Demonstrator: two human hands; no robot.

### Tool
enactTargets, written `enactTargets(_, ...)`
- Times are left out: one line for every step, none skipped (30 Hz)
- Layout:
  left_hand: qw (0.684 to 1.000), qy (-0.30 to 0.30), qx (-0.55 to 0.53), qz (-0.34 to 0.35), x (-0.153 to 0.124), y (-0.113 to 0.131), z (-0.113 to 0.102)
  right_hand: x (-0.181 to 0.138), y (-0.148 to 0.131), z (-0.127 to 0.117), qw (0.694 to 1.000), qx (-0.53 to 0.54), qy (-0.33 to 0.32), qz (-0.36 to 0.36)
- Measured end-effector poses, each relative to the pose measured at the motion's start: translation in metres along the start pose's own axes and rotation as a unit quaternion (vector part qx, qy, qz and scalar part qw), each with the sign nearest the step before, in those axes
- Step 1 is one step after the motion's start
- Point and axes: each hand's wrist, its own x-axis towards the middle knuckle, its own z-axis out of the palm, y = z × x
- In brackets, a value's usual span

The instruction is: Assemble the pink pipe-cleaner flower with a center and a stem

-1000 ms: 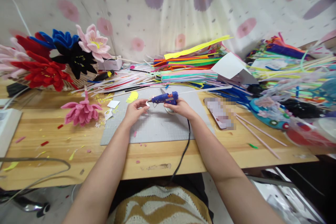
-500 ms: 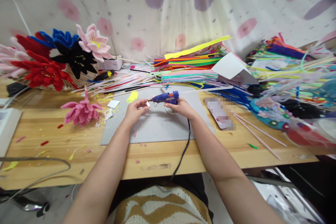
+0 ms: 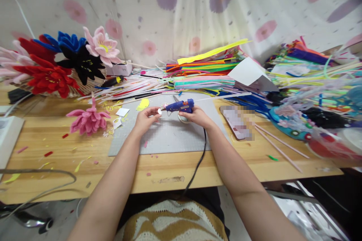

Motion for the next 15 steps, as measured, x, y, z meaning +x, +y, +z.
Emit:
enactTargets(1.0, 0.001, -0.001, -0.001, 0.0, 0.0, 0.0, 0.0, 0.0, 0.0, 1.0, 0.0, -0.001, -0.002)
enactTargets(1.0, 0.002, -0.002, -0.001, 0.0, 0.0, 0.0, -0.001, -0.001, -0.001, 1.0, 0.0, -0.002, -0.003)
enactTargets(1.0, 0.003, -0.003, -0.002, 0.0, 0.0, 0.0, -0.002, -0.001, -0.001, 1.0, 0.002, -0.001, -0.002)
enactTargets(1.0, 0.004, -0.004, -0.003, 0.001, 0.0, 0.0, -0.002, -0.002, -0.002, 1.0, 0.006, -0.001, 0.0)
enactTargets(1.0, 0.005, -0.005, -0.003, 0.001, 0.0, -0.001, -0.003, -0.002, -0.003, 1.0, 0.013, -0.001, 0.008)
enactTargets(1.0, 0.006, -0.006, -0.004, 0.001, 0.0, -0.001, -0.003, -0.002, -0.003, 1.0, 0.024, 0.0, 0.019)
enactTargets(1.0, 0.007, -0.007, -0.005, 0.001, 0.0, -0.001, -0.004, -0.002, -0.004, 0.999, 0.038, 0.005, 0.032)
enactTargets(1.0, 0.008, -0.009, -0.006, 0.001, 0.001, -0.001, -0.004, -0.002, -0.004, 0.997, 0.057, 0.014, 0.045)
enactTargets(1.0, 0.008, -0.013, -0.009, 0.001, 0.001, -0.001, -0.003, -0.002, -0.004, 0.995, 0.084, 0.027, 0.056)
enactTargets(1.0, 0.01, -0.018, -0.012, 0.001, 0.002, -0.001, -0.003, -0.002, -0.004, 0.989, 0.123, 0.047, 0.061)
enactTargets(0.999, 0.012, -0.025, -0.015, 0.0, 0.003, -0.001, -0.002, -0.003, -0.003, 0.98, 0.176, 0.069, 0.062)
enactTargets(0.999, 0.015, -0.032, -0.016, 0.0, 0.004, -0.001, -0.001, -0.004, -0.001, 0.965, 0.239, 0.089, 0.06)
enactTargets(0.999, 0.018, -0.038, -0.017, 0.0, 0.004, -0.001, 0.0, -0.005, 0.001, 0.945, 0.306, 0.104, 0.059)
enactTargets(0.999, 0.021, -0.042, -0.016, 0.0, 0.005, -0.001, 0.0, -0.006, 0.005, 0.92, 0.371, 0.111, 0.059)
enactTargets(0.999, 0.025, -0.045, -0.015, 0.0, 0.006, -0.001, 0.001, -0.008, 0.009, 0.895, 0.427, 0.113, 0.063)
